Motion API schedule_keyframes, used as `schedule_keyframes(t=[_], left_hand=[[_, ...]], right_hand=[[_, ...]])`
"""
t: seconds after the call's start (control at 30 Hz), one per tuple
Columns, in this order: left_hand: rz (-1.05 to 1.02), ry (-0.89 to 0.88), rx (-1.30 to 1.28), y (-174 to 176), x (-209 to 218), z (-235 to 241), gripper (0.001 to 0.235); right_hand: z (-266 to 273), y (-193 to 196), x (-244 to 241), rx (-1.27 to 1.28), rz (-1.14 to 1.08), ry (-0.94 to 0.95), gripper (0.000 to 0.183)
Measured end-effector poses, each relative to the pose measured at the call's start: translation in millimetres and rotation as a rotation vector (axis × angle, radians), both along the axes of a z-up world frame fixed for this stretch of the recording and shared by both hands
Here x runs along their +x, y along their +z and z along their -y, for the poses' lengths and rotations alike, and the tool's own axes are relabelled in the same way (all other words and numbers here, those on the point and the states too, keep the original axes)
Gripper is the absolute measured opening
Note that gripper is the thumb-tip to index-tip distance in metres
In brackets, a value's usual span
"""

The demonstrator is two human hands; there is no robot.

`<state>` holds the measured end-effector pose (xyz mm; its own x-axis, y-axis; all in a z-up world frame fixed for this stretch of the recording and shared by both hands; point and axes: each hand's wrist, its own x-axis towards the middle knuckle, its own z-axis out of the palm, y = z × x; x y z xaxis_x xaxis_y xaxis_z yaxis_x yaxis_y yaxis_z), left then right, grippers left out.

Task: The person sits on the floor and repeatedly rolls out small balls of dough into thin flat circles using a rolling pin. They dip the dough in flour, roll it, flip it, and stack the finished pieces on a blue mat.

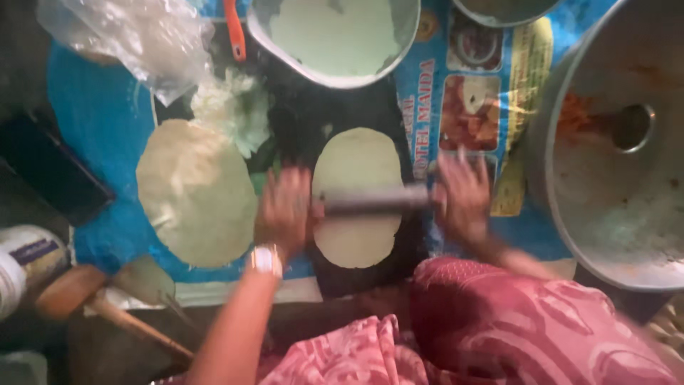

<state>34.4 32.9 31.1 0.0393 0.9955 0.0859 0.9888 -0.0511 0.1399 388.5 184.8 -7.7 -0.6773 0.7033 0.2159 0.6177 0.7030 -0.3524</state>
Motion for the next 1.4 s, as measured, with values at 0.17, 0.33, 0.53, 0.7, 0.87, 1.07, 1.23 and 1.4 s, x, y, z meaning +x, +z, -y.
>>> schedule_keyframes(t=[0.17,0.33,0.53,0.7,0.87,1.07,1.23,1.4], left_hand=[[0.182,-0.001,-0.136,14,64,137,0.071],[0.123,0.343,0.065,0,-11,9,0.058],[0.092,0.391,0.208,-4,-84,-114,0.050],[0.093,0.313,0.098,6,40,61,0.051],[0.287,0.512,-0.192,2,109,143,0.051],[-0.015,0.724,0.302,-14,-27,-10,0.042],[-0.145,0.704,0.243,-9,-52,-28,0.036],[0.193,0.506,-0.059,5,56,92,0.024]], right_hand=[[105,-33,77,0.426,0.401,0.232,0.052],[-53,-7,-25,0.094,0.213,0.240,0.051],[-162,8,-117,-0.238,0.196,-0.256,0.037],[-21,28,-22,-0.279,-0.148,-0.009,0.051],[8,33,-1,-0.387,-0.221,0.019,0.053],[-123,5,-131,-0.178,-0.334,0.088,0.040],[-115,14,-118,-0.308,-0.303,0.128,0.035],[-12,26,-19,-0.371,-0.222,0.155,0.055]])
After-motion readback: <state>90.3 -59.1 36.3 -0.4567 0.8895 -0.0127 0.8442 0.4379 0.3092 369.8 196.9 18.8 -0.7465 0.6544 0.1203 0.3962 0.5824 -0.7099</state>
